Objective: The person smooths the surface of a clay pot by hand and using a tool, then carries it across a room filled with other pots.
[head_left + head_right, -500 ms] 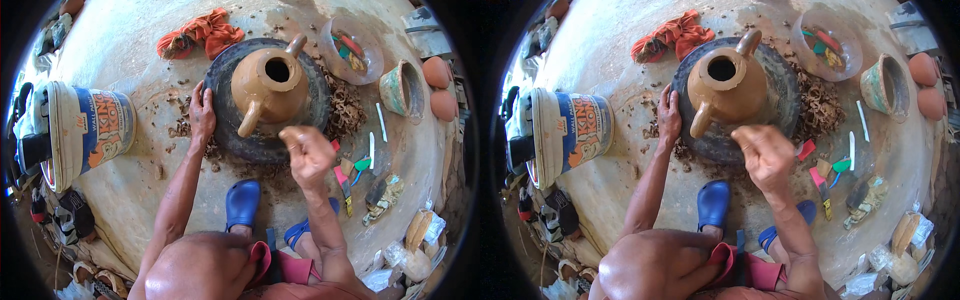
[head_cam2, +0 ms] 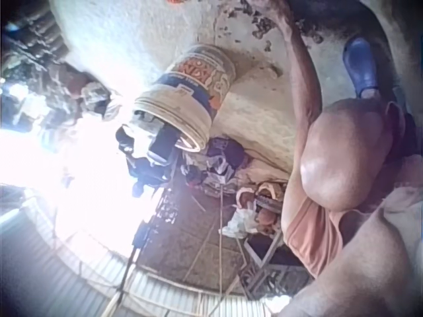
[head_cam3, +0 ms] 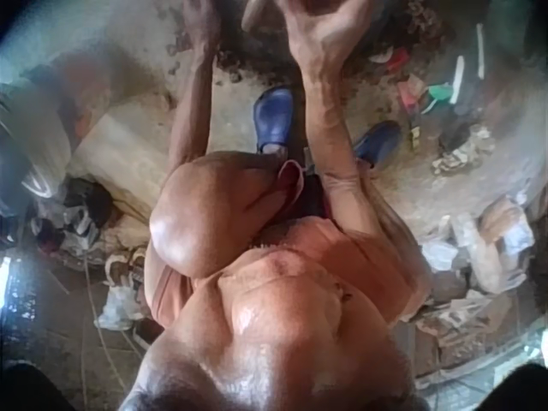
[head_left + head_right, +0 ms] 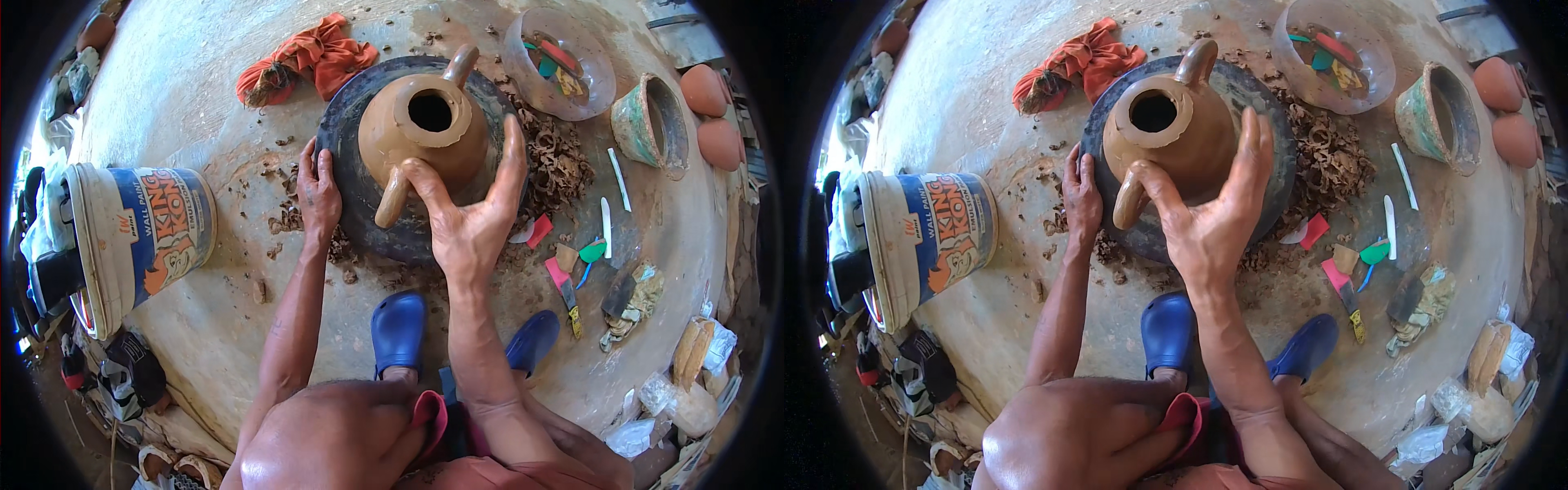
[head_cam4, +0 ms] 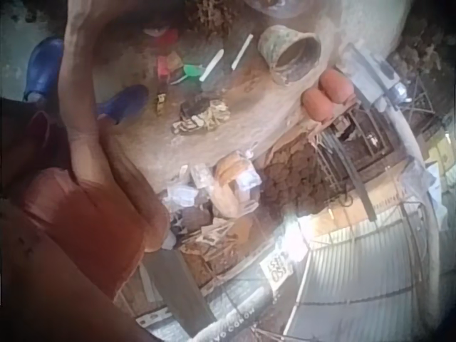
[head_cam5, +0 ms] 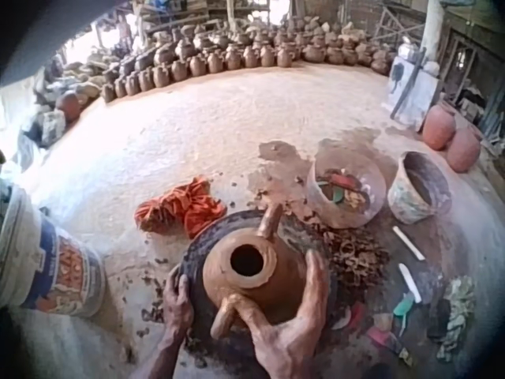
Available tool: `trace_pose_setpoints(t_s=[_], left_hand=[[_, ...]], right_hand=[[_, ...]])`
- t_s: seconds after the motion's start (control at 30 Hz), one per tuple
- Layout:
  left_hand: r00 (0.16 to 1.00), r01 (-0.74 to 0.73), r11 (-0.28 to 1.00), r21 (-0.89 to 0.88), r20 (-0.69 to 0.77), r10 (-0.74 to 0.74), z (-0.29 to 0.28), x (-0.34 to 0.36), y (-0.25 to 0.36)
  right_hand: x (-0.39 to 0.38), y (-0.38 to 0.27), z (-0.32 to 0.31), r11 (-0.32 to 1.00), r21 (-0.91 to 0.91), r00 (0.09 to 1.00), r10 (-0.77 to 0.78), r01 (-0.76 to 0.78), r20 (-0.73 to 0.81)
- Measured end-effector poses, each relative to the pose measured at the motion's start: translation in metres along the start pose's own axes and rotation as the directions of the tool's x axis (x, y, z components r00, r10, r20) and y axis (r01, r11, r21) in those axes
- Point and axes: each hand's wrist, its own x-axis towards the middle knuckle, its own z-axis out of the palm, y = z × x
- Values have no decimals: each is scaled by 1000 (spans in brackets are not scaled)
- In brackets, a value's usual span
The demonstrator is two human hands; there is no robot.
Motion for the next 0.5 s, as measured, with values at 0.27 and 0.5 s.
trace_pose_setpoints(t_s=[0.27,0.5], left_hand=[[1000,16,1000,-20,11,-16,6,-2,2],[999,-30,999,-13,-22,30,-1,0,2]], right_hand=[[24,-10,-15,951,-186,968,-253,247,-7],[34,-13,-20,866,-270,906,-412,421,92]])
